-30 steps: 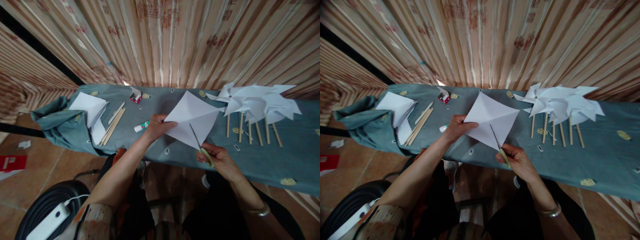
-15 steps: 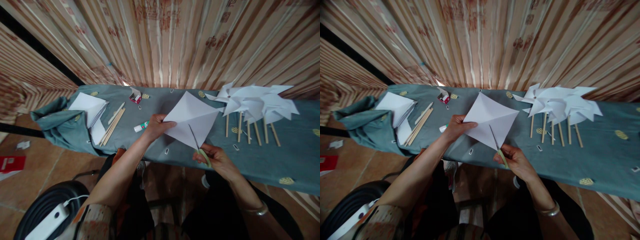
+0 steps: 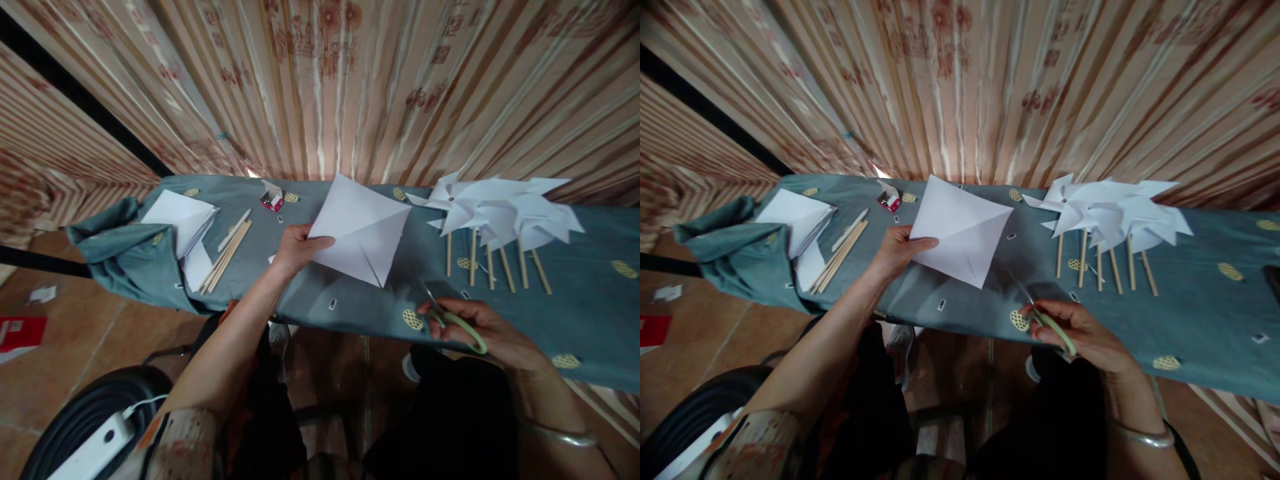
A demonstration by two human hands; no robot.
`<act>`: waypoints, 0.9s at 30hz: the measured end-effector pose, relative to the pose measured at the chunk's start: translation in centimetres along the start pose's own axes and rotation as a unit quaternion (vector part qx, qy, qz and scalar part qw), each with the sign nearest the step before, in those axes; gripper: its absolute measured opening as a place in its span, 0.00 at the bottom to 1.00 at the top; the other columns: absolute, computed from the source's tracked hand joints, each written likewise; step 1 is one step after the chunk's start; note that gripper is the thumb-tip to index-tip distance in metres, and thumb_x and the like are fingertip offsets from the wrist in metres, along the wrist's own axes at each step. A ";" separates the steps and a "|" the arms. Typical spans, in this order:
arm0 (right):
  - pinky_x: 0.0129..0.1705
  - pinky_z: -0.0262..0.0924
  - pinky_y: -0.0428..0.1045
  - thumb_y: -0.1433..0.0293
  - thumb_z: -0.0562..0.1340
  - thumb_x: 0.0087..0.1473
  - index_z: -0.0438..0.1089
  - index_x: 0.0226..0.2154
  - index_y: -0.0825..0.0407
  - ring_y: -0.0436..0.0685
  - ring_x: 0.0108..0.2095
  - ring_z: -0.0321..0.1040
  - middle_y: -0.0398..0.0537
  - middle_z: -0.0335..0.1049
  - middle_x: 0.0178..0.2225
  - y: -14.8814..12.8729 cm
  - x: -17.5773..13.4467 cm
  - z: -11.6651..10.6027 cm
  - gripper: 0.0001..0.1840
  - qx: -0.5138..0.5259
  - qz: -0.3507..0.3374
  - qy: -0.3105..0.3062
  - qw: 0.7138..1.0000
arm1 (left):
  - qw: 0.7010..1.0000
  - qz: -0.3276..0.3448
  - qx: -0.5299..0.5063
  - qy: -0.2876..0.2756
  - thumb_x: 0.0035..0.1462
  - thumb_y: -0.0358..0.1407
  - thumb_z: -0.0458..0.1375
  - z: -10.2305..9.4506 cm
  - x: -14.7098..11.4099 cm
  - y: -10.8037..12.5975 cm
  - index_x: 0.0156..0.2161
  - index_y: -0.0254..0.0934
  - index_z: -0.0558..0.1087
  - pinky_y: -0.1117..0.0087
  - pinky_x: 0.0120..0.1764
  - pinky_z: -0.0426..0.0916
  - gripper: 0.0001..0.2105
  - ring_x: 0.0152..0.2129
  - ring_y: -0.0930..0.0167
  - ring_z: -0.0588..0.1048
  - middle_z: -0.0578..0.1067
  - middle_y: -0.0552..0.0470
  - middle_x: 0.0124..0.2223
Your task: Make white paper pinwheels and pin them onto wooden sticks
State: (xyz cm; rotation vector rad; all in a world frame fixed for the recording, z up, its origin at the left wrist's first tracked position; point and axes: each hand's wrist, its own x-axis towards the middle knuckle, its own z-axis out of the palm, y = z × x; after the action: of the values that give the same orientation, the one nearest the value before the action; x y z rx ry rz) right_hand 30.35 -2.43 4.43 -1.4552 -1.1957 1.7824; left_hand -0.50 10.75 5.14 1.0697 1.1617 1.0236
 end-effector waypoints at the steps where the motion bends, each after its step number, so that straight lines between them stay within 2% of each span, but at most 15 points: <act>1: 0.23 0.59 0.47 0.53 0.75 0.35 0.78 0.36 0.51 0.52 0.22 0.64 0.45 0.72 0.25 0.1 0.0 -0.4 0.26 0.008 -0.023 0.035 0.999 | 1.000 -0.001 0.004 -0.003 0.31 0.37 0.71 0.0 -0.1 0.0 0.24 0.33 0.79 0.74 0.25 0.62 0.12 0.19 0.74 0.69 0.75 0.55 0.21; 3: 0.25 0.62 0.48 0.55 0.76 0.35 0.78 0.38 0.48 0.53 0.24 0.66 0.46 0.74 0.26 0.3 0.2 -0.9 0.26 0.034 -0.084 0.140 0.986 | 1.000 -0.006 0.018 -0.020 0.31 0.36 0.70 0.2 -0.3 -0.1 0.23 0.32 0.78 0.74 0.24 0.61 0.11 0.18 0.75 0.68 0.74 0.56 0.20; 5: 0.29 0.64 0.49 0.59 0.76 0.35 0.78 0.38 0.45 0.53 0.27 0.69 0.46 0.77 0.29 0.2 0.7 -0.8 0.23 0.053 -0.146 0.252 0.955 | 0.998 -0.017 0.036 -0.053 0.31 0.36 0.70 0.6 -0.7 -0.4 0.22 0.32 0.77 0.75 0.23 0.60 0.11 0.18 0.75 0.68 0.73 0.56 0.20; 7: 0.33 0.65 0.50 0.62 0.76 0.37 0.77 0.38 0.44 0.56 0.32 0.72 0.47 0.78 0.33 -0.3 1.1 -0.5 0.22 0.047 -0.191 0.316 0.928 | 0.994 -0.032 0.046 -0.098 0.32 0.36 0.70 1.3 -1.1 -0.7 0.22 0.32 0.77 0.75 0.23 0.61 0.11 0.18 0.75 0.69 0.73 0.56 0.20; 9: 0.37 0.66 0.52 0.64 0.76 0.37 0.76 0.39 0.42 0.58 0.36 0.73 0.47 0.78 0.35 -0.9 1.4 -0.1 0.22 0.018 -0.209 0.322 0.923 | 0.986 -0.049 0.055 -0.150 0.34 0.36 0.69 1.9 -1.5 -1.2 0.25 0.33 0.79 0.74 0.25 0.64 0.10 0.19 0.74 0.70 0.75 0.55 0.22; 12: 0.37 0.68 0.53 0.62 0.77 0.34 0.75 0.40 0.43 0.59 0.36 0.73 0.46 0.78 0.35 -1.6 1.5 0.6 0.26 -0.035 -0.213 0.295 0.931 | 0.973 -0.056 0.097 -0.203 0.36 0.35 0.68 2.8 -2.0 -1.7 0.26 0.34 0.80 0.74 0.25 0.64 0.08 0.20 0.73 0.71 0.75 0.55 0.22; 16: 0.30 0.66 0.51 0.59 0.77 0.30 0.75 0.39 0.47 0.56 0.30 0.71 0.45 0.77 0.31 -1.6 1.9 1.5 0.29 -0.097 -0.205 0.278 0.933 | 0.961 -0.033 0.165 -0.219 0.38 0.34 0.67 3.3 -2.2 -2.1 0.24 0.36 0.80 0.75 0.24 0.63 0.04 0.20 0.72 0.71 0.75 0.56 0.22; 18: 0.28 0.64 0.50 0.59 0.76 0.31 0.76 0.38 0.49 0.54 0.27 0.69 0.45 0.77 0.29 -1.3 2.1 1.8 0.28 -0.107 -0.193 0.283 0.933 | 0.961 -0.036 0.160 -0.221 0.38 0.34 0.67 3.5 -2.2 -2.1 0.25 0.36 0.80 0.75 0.24 0.63 0.06 0.20 0.72 0.72 0.75 0.56 0.22; 20: 0.27 0.64 0.49 0.60 0.76 0.30 0.76 0.36 0.50 0.53 0.25 0.68 0.45 0.77 0.27 -1.2 2.4 2.0 0.27 -0.091 -0.181 0.291 0.935 | 0.969 -0.044 0.119 -0.213 0.38 0.37 0.69 3.5 -2.2 -1.9 0.27 0.34 0.80 0.73 0.26 0.65 0.09 0.21 0.71 0.73 0.76 0.54 0.24; 22: 0.28 0.65 0.49 0.61 0.76 0.29 0.75 0.35 0.49 0.54 0.26 0.69 0.44 0.77 0.28 -1.1 2.7 2.1 0.26 -0.046 -0.182 0.299 0.936 | 0.982 -0.037 0.045 -0.180 0.40 0.40 0.69 3.7 -2.2 -1.5 0.33 0.34 0.80 0.71 0.31 0.68 0.14 0.25 0.70 0.75 0.79 0.51 0.29; 24: 0.28 0.66 0.50 0.62 0.76 0.29 0.74 0.34 0.48 0.54 0.26 0.70 0.42 0.77 0.28 -1.1 3.2 2.1 0.24 0.005 -0.199 0.315 0.928 | 0.990 -0.020 -0.049 -0.130 0.44 0.44 0.69 3.8 -2.3 -1.0 0.42 0.35 0.79 0.68 0.39 0.70 0.20 0.33 0.67 0.77 0.81 0.48 0.38; 27: 0.26 0.64 0.48 0.63 0.74 0.31 0.72 0.33 0.47 0.51 0.22 0.65 0.36 0.72 0.22 -1.1 4.3 2.1 0.22 0.051 -0.237 0.369 0.897 | 0.980 -0.021 -0.177 -0.085 0.49 0.48 0.66 4.3 -2.5 -0.8 0.53 0.41 0.72 0.61 0.51 0.68 0.27 0.48 0.62 0.75 0.76 0.44 0.53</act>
State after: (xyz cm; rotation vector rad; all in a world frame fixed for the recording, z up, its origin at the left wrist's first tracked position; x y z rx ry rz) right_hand 27.06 1.07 3.41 -1.4201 -0.9129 0.8205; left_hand 3.55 7.69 5.18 0.8261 0.8228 1.0384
